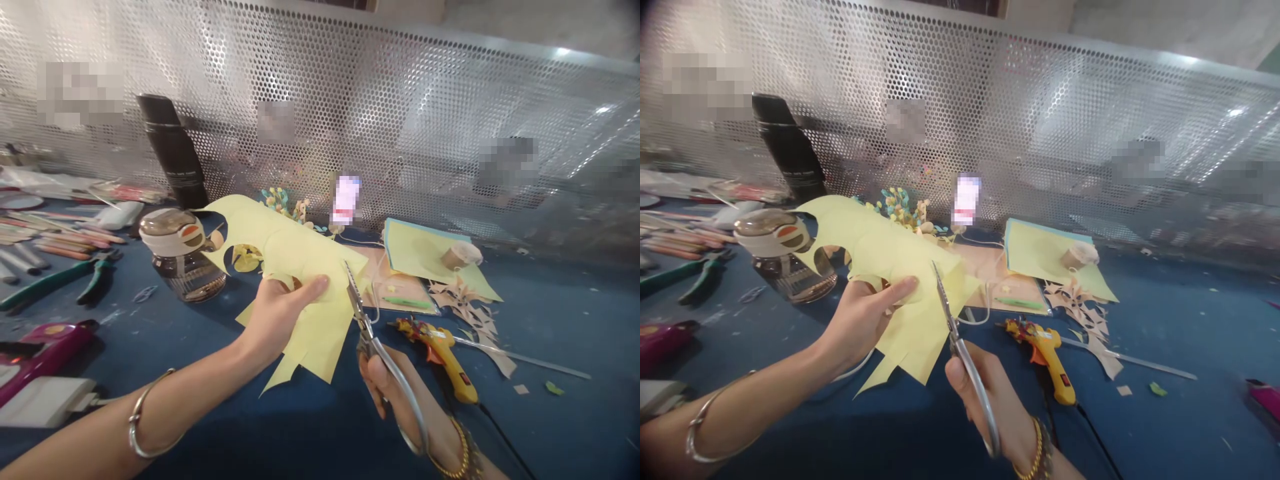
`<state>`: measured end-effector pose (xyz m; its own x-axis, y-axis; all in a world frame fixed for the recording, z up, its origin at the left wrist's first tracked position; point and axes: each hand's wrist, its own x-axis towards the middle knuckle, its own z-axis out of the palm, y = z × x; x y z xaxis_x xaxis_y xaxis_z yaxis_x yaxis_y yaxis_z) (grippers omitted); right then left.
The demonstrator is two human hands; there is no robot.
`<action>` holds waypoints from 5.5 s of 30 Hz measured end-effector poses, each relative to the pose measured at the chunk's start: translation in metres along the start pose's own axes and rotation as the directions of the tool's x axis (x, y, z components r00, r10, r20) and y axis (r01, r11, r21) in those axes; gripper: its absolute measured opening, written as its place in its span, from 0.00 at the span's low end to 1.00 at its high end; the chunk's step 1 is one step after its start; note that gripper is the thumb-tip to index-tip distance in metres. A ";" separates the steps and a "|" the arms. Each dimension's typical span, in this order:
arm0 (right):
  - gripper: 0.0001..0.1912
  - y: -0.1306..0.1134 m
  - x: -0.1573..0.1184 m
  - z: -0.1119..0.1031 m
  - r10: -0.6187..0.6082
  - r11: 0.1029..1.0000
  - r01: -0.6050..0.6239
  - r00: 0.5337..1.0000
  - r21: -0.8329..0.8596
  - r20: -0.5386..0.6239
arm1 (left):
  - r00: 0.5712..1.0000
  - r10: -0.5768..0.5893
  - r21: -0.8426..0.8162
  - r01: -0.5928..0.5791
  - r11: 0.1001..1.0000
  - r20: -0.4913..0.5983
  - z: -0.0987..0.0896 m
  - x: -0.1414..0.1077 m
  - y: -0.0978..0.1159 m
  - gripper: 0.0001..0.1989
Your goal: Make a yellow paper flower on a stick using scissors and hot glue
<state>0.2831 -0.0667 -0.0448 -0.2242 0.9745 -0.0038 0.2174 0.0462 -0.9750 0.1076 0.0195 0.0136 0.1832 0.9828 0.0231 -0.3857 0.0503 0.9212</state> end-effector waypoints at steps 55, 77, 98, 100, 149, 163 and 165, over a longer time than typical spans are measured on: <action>0.25 -0.012 -0.001 -0.009 -0.032 0.992 0.038 0.998 -0.118 0.055 | 0.998 -0.062 0.164 0.057 0.985 0.026 -0.005 -0.001 0.010 0.13; 0.28 -0.018 0.002 -0.015 -0.049 0.978 0.059 0.997 -0.202 0.055 | 0.993 -0.072 0.226 0.050 0.973 0.091 -0.005 0.001 0.015 0.07; 0.27 -0.026 0.000 -0.020 0.098 0.967 -0.071 0.990 -0.243 0.097 | 0.966 -0.079 0.304 0.000 0.953 0.248 -0.018 0.008 0.034 0.11; 0.27 -0.027 0.000 -0.020 0.108 0.965 -0.079 0.989 -0.251 0.102 | 0.959 -0.081 0.311 -0.007 0.950 0.270 -0.020 0.010 0.035 0.10; 0.29 -0.017 0.004 -0.012 -0.029 0.981 0.038 0.998 -0.190 0.051 | 0.999 0.030 0.036 -0.031 0.999 0.018 0.005 -0.008 0.004 0.31; 0.27 -0.019 0.002 -0.009 -0.018 0.972 0.019 1.000 -0.233 0.006 | 0.999 0.034 0.031 -0.032 0.999 -0.043 0.004 -0.009 0.001 0.27; 0.27 -0.014 0.003 -0.006 -0.025 0.980 0.025 1.000 -0.198 0.003 | 0.999 -0.009 -0.017 0.009 1.000 -0.036 0.006 -0.012 -0.002 0.22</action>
<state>0.2853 -0.0634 -0.0295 -0.2320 0.9725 0.0197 0.3956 0.1128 -0.9115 0.1116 0.0060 0.0143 0.1539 0.9881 0.0006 -0.3996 0.0617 0.9146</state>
